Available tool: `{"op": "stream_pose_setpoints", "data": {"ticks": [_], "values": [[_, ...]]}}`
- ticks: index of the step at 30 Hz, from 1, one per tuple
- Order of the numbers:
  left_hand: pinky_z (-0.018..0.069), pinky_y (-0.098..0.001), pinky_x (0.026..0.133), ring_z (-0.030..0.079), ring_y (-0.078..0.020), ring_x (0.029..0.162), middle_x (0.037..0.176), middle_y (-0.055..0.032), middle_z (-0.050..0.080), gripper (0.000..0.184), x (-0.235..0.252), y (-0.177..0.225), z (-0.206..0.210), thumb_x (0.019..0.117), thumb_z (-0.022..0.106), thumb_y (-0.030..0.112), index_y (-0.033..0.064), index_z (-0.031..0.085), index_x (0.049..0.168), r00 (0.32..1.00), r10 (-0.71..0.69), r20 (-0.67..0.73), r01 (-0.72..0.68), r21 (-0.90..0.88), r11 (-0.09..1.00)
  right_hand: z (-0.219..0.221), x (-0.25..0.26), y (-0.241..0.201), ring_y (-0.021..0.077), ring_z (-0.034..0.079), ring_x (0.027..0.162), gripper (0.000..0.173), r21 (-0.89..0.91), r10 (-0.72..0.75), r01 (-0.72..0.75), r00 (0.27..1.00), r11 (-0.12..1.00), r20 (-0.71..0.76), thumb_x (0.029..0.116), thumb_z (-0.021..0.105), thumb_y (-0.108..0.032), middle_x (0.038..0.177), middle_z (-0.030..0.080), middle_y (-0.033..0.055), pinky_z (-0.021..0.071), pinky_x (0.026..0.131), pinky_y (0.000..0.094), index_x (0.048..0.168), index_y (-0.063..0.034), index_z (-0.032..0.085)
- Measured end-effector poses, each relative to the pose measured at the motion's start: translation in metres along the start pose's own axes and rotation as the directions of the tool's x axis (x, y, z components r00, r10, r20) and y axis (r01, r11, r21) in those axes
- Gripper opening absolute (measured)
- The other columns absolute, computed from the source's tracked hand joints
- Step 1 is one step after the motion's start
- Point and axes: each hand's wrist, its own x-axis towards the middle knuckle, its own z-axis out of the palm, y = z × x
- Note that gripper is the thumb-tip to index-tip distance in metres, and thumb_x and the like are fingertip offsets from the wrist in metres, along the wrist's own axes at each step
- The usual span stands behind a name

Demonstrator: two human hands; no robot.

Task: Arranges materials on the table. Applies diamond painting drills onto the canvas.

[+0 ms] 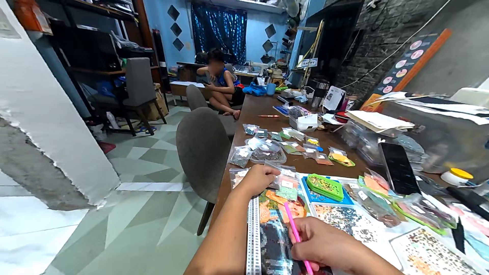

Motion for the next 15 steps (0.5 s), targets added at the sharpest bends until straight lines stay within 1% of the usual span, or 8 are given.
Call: {"op": "stream_pose_setpoints", "data": {"ticks": [3,7,12,15], "values": [[0.0509,-0.0371,0.092,0.065,-0.0174,0.102,0.118,-0.0114,0.069,0.026,0.0,0.001,0.0,0.1065,0.052,0.01,0.0035,0.069,0.125,1.0,-0.009,-0.002,0.009,0.001,1.0,0.002,0.009,-0.005,0.0054,0.049,0.048,0.012,-0.105,0.057,-0.059,0.998,0.993,-0.02,0.0877,0.069,-0.011,0.061,0.053,-0.0038,0.0418,0.049,0.0238,0.087,-0.0128,0.058],[0.0505,-0.0375,0.092,0.065,-0.0179,0.102,0.117,-0.0119,0.069,0.026,0.001,-0.001,0.001,0.1064,0.052,0.009,0.0031,0.069,0.124,1.0,0.006,-0.003,-0.006,-0.011,1.0,0.003,0.015,-0.011,0.0067,0.049,0.048,0.011,-0.201,0.126,-0.129,0.992,0.971,-0.027,0.0882,0.07,-0.011,0.061,0.054,-0.0029,0.0417,0.049,0.0251,0.089,-0.0116,0.059],[0.0507,-0.0377,0.09,0.064,-0.0181,0.1,0.115,-0.012,0.069,0.025,0.001,-0.003,0.001,0.1061,0.052,0.008,0.0031,0.07,0.123,1.0,0.016,-0.007,-0.016,-0.023,1.0,0.001,0.017,-0.01,0.0062,0.048,0.047,0.012,-0.192,0.149,-0.153,0.988,0.969,-0.036,0.088,0.07,-0.012,0.06,0.053,-0.0031,0.0402,0.047,0.0242,0.085,-0.0135,0.058],[0.0507,-0.0382,0.091,0.065,-0.0183,0.101,0.116,-0.0118,0.069,0.026,0.001,-0.001,0.002,0.1062,0.052,0.008,0.0037,0.07,0.123,1.0,0.008,-0.006,-0.008,-0.006,1.0,0.001,0.018,-0.01,0.0052,0.048,0.046,0.012,-0.175,0.164,-0.167,0.986,0.97,-0.031,0.0886,0.069,-0.011,0.059,0.053,-0.0036,0.0392,0.046,0.0231,0.085,-0.0137,0.057]]}}
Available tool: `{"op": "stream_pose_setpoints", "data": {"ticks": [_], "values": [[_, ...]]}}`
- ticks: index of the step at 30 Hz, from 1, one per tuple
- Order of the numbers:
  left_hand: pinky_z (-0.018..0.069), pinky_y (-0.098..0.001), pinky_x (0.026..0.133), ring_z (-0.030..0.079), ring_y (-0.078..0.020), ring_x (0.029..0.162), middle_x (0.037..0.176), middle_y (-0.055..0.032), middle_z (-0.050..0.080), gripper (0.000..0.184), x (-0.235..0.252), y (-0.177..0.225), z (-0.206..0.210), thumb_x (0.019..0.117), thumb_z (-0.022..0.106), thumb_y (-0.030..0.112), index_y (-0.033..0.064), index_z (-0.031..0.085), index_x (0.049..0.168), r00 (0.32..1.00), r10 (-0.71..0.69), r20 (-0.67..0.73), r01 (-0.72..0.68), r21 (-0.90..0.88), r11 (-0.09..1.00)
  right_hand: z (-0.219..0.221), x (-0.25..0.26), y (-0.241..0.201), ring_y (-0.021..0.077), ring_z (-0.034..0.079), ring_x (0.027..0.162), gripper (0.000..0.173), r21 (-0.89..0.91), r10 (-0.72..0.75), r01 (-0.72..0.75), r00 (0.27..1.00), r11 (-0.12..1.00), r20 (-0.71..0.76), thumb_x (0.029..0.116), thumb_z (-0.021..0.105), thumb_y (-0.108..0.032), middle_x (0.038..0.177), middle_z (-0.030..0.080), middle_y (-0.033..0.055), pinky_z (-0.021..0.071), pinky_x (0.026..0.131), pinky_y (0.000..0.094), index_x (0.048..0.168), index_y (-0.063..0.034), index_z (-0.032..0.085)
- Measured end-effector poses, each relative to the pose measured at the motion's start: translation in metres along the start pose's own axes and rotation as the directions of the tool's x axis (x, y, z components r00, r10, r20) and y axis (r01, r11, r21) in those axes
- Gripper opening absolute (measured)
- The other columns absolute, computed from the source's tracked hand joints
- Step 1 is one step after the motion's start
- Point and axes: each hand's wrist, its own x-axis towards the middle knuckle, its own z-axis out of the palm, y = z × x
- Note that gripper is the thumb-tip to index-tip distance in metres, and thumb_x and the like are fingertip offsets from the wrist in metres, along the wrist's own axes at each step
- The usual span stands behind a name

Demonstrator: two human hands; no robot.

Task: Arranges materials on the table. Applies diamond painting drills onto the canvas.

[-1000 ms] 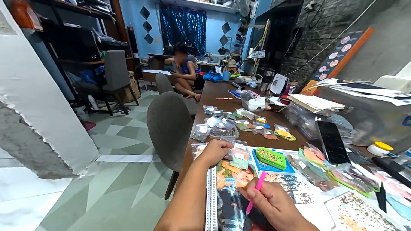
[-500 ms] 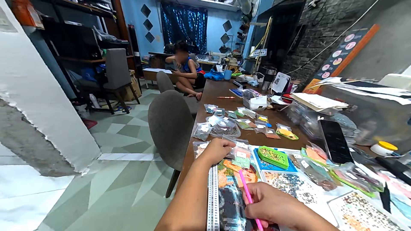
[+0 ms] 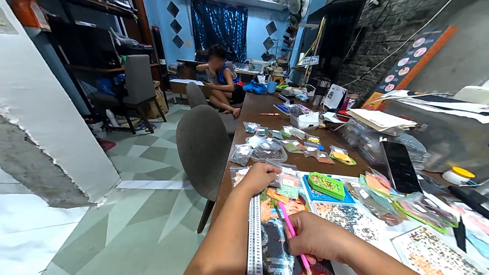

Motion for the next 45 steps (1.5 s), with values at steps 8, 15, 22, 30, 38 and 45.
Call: {"op": "stream_pose_setpoints", "data": {"ticks": [8,15,22,30,38,45], "values": [[0.0503,-0.0387,0.092,0.064,-0.0187,0.103,0.117,-0.0113,0.069,0.026,-0.001,0.002,0.0,0.1065,0.051,0.009,0.0052,0.07,0.124,1.0,-0.015,0.003,0.014,0.013,1.0,0.003,-0.002,-0.006,0.0063,0.047,0.046,0.01,-0.009,0.055,-0.055,0.998,0.998,-0.03,0.0886,0.069,-0.012,0.06,0.053,-0.0026,0.039,0.047,0.0243,0.088,-0.0128,0.059],[0.0504,-0.0394,0.094,0.064,-0.0192,0.104,0.118,-0.0117,0.069,0.025,-0.001,0.002,0.0,0.1062,0.052,0.009,0.0038,0.07,0.123,1.0,-0.004,-0.001,0.004,0.003,1.0,0.003,-0.003,-0.006,0.0075,0.048,0.049,0.01,-0.032,0.051,-0.052,0.998,0.998,-0.026,0.0893,0.069,-0.013,0.063,0.053,-0.0016,0.0408,0.049,0.0265,0.093,-0.0112,0.06],[0.0503,-0.0393,0.093,0.064,-0.0193,0.103,0.117,-0.012,0.069,0.025,-0.002,0.002,0.0,0.1062,0.051,0.008,0.0035,0.07,0.123,1.0,-0.004,0.004,0.004,0.007,1.0,-0.002,-0.001,0.0,0.0042,0.049,0.045,0.014,0.032,-0.011,0.01,1.0,0.999,0.026,0.0885,0.069,-0.008,0.057,0.054,-0.0038,0.0399,0.045,0.0208,0.084,-0.0139,0.057],[0.05,-0.0391,0.093,0.064,-0.0194,0.104,0.118,-0.0122,0.069,0.026,-0.002,0.003,0.0,0.1061,0.052,0.008,0.0034,0.07,0.124,1.0,-0.007,0.001,0.007,0.001,1.0,0.0,-0.001,-0.003,0.0049,0.048,0.046,0.013,0.003,0.013,-0.013,1.0,1.0,0.021,0.0882,0.069,-0.008,0.06,0.053,-0.0033,0.0399,0.046,0.0219,0.087,-0.0136,0.057],[0.0497,-0.0394,0.093,0.064,-0.0196,0.104,0.118,-0.012,0.069,0.026,-0.002,0.003,-0.001,0.1065,0.051,0.008,0.004,0.069,0.124,1.0,-0.005,0.008,0.005,0.01,1.0,-0.003,-0.001,0.001,0.0051,0.05,0.046,0.014,0.011,-0.022,0.022,0.998,1.0,0.051,0.0876,0.071,-0.009,0.058,0.055,-0.0031,0.0415,0.046,0.0213,0.088,-0.0131,0.058],[0.0505,-0.0399,0.091,0.064,-0.0198,0.103,0.118,-0.0122,0.068,0.026,-0.001,0.0,0.0,0.1063,0.051,0.008,0.0035,0.069,0.124,1.0,0.006,0.004,-0.006,0.007,1.0,0.0,-0.002,0.0,0.0052,0.05,0.047,0.013,-0.001,-0.019,0.019,0.999,1.0,0.039,0.0883,0.07,-0.009,0.061,0.055,-0.0034,0.0415,0.047,0.0221,0.089,-0.013,0.057]]}}
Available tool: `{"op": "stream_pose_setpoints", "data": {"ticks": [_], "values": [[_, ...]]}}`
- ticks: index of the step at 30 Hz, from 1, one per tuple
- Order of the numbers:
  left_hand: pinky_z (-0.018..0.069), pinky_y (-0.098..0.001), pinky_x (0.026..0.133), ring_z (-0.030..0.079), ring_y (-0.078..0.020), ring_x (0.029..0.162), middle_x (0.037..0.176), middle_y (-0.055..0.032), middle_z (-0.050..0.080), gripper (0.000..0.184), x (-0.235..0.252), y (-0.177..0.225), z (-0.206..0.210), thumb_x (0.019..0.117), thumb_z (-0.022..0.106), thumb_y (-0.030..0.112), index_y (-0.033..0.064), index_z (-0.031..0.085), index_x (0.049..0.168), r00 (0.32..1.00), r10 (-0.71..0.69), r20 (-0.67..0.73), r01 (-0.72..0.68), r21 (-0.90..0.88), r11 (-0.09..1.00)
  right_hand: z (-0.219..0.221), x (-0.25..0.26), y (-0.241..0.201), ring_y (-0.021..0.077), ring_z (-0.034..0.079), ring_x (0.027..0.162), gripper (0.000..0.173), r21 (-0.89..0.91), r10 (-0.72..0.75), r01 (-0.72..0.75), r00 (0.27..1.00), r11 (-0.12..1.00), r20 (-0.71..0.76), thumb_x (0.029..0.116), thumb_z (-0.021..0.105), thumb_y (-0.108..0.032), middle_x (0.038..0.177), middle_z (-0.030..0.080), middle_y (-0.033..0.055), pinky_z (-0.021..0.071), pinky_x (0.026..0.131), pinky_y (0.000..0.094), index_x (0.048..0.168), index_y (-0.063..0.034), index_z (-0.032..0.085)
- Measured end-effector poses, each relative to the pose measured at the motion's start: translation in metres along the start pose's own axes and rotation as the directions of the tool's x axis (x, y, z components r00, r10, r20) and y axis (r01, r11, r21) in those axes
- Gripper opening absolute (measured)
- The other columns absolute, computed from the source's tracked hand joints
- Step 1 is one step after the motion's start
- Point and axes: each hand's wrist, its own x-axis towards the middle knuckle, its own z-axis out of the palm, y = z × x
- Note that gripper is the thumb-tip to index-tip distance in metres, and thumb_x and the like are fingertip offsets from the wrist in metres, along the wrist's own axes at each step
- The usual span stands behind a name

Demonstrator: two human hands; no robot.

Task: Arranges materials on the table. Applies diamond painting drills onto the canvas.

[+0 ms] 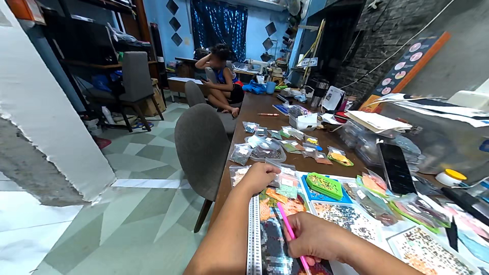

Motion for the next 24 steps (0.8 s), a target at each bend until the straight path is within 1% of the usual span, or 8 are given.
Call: {"op": "stream_pose_setpoints", "data": {"ticks": [3,6,9,14,18,21,24], "values": [[0.0502,-0.0392,0.091,0.064,-0.0195,0.102,0.117,-0.0123,0.068,0.026,-0.0001,0.001,0.0,0.1062,0.051,0.008,0.0034,0.069,0.124,1.0,-0.005,0.002,0.005,-0.01,1.0,-0.0023,0.0,0.0022,0.0051,0.051,0.047,0.012,0.014,-0.015,0.015,1.0,1.0,0.007,0.0898,0.07,-0.011,0.06,0.055,-0.0033,0.0421,0.048,0.0217,0.09,-0.0125,0.058],[0.0504,-0.0388,0.091,0.064,-0.0195,0.102,0.117,-0.0126,0.069,0.026,-0.0009,0.0013,-0.0003,0.1059,0.051,0.007,0.0029,0.069,0.124,1.0,-0.006,-0.001,0.006,-0.017,1.0,-0.0031,0.0011,0.0037,0.0046,0.052,0.046,0.014,0.05,-0.021,0.02,1.0,0.999,0.015,0.0912,0.071,-0.012,0.059,0.056,-0.0033,0.0428,0.047,0.0206,0.088,-0.0126,0.057],[0.0503,-0.0392,0.093,0.065,-0.019,0.103,0.117,-0.0121,0.069,0.026,-0.0004,0.0016,-0.0008,0.106,0.051,0.008,0.0036,0.07,0.123,1.0,-0.01,-0.002,0.01,-0.003,1.0,-0.0019,0.0004,0.0013,0.0052,0.051,0.047,0.013,0.023,-0.007,0.006,1.0,1.0,0.011,0.0919,0.071,-0.012,0.06,0.056,-0.003,0.0428,0.048,0.0211,0.09,-0.0118,0.058],[0.0517,-0.0392,0.087,0.065,-0.0197,0.097,0.113,-0.0124,0.069,0.025,0.0015,-0.0027,0.002,0.1056,0.052,0.009,0.0044,0.07,0.123,1.0,-0.013,-0.012,0.013,-0.009,1.0,-0.0015,0.0005,-0.0021,0.0066,0.05,0.048,0.012,-0.051,0.002,-0.001,1.0,0.999,0.024,0.0929,0.07,-0.013,0.062,0.055,-0.002,0.0417,0.049,0.0237,0.091,-0.0114,0.058],[0.051,-0.041,0.093,0.065,-0.0206,0.104,0.118,-0.0129,0.069,0.026,0.0041,-0.0073,0.001,0.1058,0.052,0.01,0.0044,0.07,0.123,1.0,-0.006,-0.005,0.006,-0.006,1.0,-0.0011,0.0025,-0.0024,0.0086,0.051,0.053,0.013,-0.101,-0.008,0.01,1.0,0.995,0.023,0.0933,0.07,-0.016,0.067,0.056,-0.0005,0.043,0.053,0.0274,0.095,-0.0096,0.059],[0.0508,-0.0402,0.093,0.065,-0.0198,0.104,0.119,-0.0126,0.069,0.026,0.0033,-0.0071,0.0017,0.106,0.052,0.01,0.0045,0.07,0.124,1.0,-0.005,-0.006,0.005,-0.006,1.0,-0.0009,0.0034,0.0023,0.0083,0.051,0.052,0.013,-0.087,-0.035,0.038,0.999,0.995,0.028,0.0935,0.07,-0.017,0.066,0.055,-0.001,0.0424,0.052,0.0267,0.094,-0.0106,0.059],[0.0507,-0.0391,0.093,0.064,-0.0191,0.103,0.118,-0.0122,0.069,0.026,0.0037,-0.0053,0.0023,0.1061,0.052,0.01,0.0048,0.07,0.124,1.0,-0.016,-0.006,0.016,-0.01,1.0,-0.0049,0.0044,0.0068,0.0061,0.05,0.049,0.012,-0.04,-0.074,0.077,0.995,0.996,0.061,0.0937,0.071,-0.015,0.062,0.055,-0.0026,0.0414,0.049,0.023,0.09,-0.0118,0.059]]}}
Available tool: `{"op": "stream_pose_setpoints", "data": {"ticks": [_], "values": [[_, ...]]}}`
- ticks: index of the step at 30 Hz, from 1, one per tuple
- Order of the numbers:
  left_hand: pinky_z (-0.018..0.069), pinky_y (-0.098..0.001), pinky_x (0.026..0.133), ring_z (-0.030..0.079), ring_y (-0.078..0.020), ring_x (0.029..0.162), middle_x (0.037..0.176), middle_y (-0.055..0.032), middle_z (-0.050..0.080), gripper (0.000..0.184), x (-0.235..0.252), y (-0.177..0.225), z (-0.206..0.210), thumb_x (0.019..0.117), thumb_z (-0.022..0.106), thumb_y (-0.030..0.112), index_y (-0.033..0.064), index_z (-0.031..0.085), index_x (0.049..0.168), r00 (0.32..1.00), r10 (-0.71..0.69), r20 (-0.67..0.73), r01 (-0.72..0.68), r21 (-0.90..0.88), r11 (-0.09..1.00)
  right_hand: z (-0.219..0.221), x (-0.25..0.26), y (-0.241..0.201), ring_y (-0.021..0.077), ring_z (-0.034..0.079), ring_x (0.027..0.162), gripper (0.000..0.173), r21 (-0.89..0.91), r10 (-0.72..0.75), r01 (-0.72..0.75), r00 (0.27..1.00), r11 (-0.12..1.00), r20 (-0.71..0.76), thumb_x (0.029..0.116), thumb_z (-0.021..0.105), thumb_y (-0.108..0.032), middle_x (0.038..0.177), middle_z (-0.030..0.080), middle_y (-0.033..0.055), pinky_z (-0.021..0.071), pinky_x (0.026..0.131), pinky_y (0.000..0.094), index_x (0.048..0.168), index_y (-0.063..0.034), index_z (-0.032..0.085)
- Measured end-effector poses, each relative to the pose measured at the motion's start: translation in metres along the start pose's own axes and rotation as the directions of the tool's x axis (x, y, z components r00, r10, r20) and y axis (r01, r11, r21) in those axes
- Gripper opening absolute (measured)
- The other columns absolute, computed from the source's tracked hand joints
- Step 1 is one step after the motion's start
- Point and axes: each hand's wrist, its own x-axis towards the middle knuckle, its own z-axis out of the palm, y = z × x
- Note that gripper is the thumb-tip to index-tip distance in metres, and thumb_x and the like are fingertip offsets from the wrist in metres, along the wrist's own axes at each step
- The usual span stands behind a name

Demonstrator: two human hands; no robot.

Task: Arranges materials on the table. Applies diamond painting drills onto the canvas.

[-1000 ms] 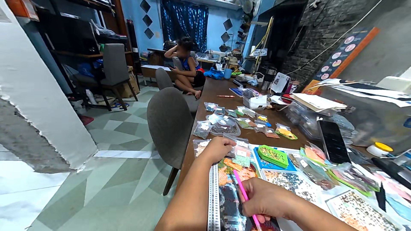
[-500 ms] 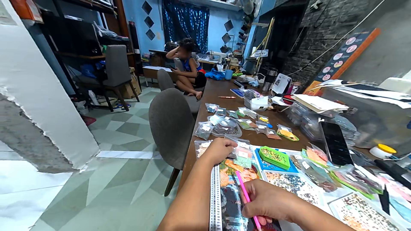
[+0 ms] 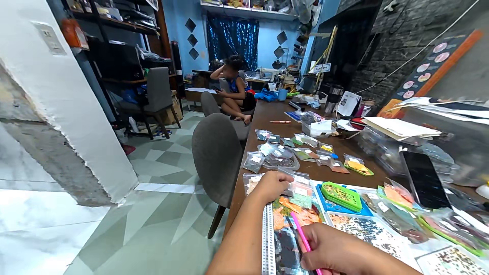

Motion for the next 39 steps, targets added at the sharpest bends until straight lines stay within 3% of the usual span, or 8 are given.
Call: {"op": "stream_pose_setpoints", "data": {"ticks": [9,15,22,27,30,33,36,39], "values": [[0.0514,-0.0372,0.09,0.064,-0.0178,0.099,0.115,-0.0118,0.069,0.025,0.001,-0.002,-0.001,0.106,0.053,0.011,0.0039,0.07,0.123,1.0,0.019,-0.003,-0.019,0.012,1.0,0.002,-0.001,-0.011,0.0079,0.05,0.051,0.015,-0.099,0.061,-0.061,0.998,0.993,0.003,0.0945,0.072,-0.019,0.064,0.055,-0.0011,0.0417,0.051,0.0259,0.095,-0.0097,0.06],[0.0513,-0.0376,0.091,0.065,-0.0178,0.1,0.116,-0.0118,0.069,0.025,-0.001,-0.002,-0.001,0.106,0.052,0.01,0.0037,0.07,0.123,1.0,0.02,-0.009,-0.02,0.016,1.0,-0.004,-0.001,-0.004,0.0047,0.048,0.046,0.013,0.021,0.004,-0.005,0.999,1.0,0.045,0.0967,0.067,-0.015,0.058,0.054,-0.0029,0.0397,0.046,0.0207,0.089,-0.0118,0.058],[0.0511,-0.0373,0.089,0.065,-0.0177,0.099,0.116,-0.0117,0.069,0.026,-0.001,0.003,0.002,0.1064,0.052,0.011,0.0039,0.07,0.124,1.0,0.02,-0.001,-0.02,0.023,1.0,-0.001,-0.003,-0.004,0.0063,0.048,0.047,0.013,-0.047,0.041,-0.041,0.999,0.998,-0.003,0.095,0.069,-0.017,0.06,0.053,-0.0026,0.0399,0.047,0.0231,0.09,-0.0119,0.058],[0.0515,-0.0362,0.089,0.064,-0.0167,0.097,0.114,-0.0116,0.069,0.024,-0.004,0.007,0.0,0.1055,0.054,0.01,0.0026,0.069,0.123,1.0,0.021,0.011,-0.021,0.016,1.0,-0.001,-0.024,0.003,0.006,0.051,0.052,0.013,0.087,-0.166,0.168,0.986,0.982,-0.027,0.0993,0.065,-0.019,0.066,0.054,-0.0021,0.0445,0.052,0.0235,0.1,-0.0078,0.058],[0.0511,-0.034,0.086,0.063,-0.0148,0.096,0.114,-0.0102,0.069,0.023,-0.004,0.008,0.001,0.105,0.055,0.01,0.0024,0.069,0.122,1.0,0.014,0.014,-0.014,-0.002,1.0,-0.013,-0.055,0.025,-0.0013,0.055,0.055,0.012,0.253,-0.378,0.461,0.87,0.85,-0.317,0.1038,0.052,-0.024,0.067,0.058,-0.0105,0.0472,0.053,0.0177,0.099,-0.014,0.057],[0.0511,-0.034,0.089,0.064,-0.0139,0.1,0.117,-0.0094,0.069,0.023,-0.003,0.007,0.0,0.1052,0.054,0.01,0.003,0.069,0.122,1.0,0.0,-0.001,0.0,-0.006,1.0,-0.033,-0.072,0.067,-0.0036,0.059,0.058,0.032,0.213,-0.362,0.673,0.605,0.708,-0.709,0.1089,0.039,-0.034,0.071,0.064,-0.0125,0.0494,0.053,0.0141,0.092,-0.0181,0.06],[0.0514,-0.0334,0.088,0.065,-0.0131,0.098,0.115,-0.0084,0.07,0.023,0.0,0.003,-0.001,0.1053,0.054,0.009,0.0044,0.07,0.121,1.0,-0.011,-0.016,0.01,-0.005,1.0,-0.049,-0.071,0.117,-0.0008,0.057,0.057,0.036,0.053,-0.24,0.626,0.374,0.778,-0.896,0.1081,0.036,-0.031,0.068,0.062,-0.0095,0.0485,0.055,0.0161,0.087,-0.0146,0.061],[0.0516,-0.0325,0.086,0.065,-0.0126,0.096,0.112,-0.008,0.07,0.022,0.0,0.002,-0.002,0.1047,0.055,0.008,0.0044,0.071,0.119,0.999,-0.023,-0.031,0.022,-0.012,1.0,-0.042,-0.066,0.15,-0.0025,0.055,0.058,0.035,-0.056,-0.222,0.547,0.242,0.835,-0.944,0.1078,0.04,-0.031,0.069,0.059,-0.0115,0.0479,0.056,0.0159,0.088,-0.0126,0.062]]}}
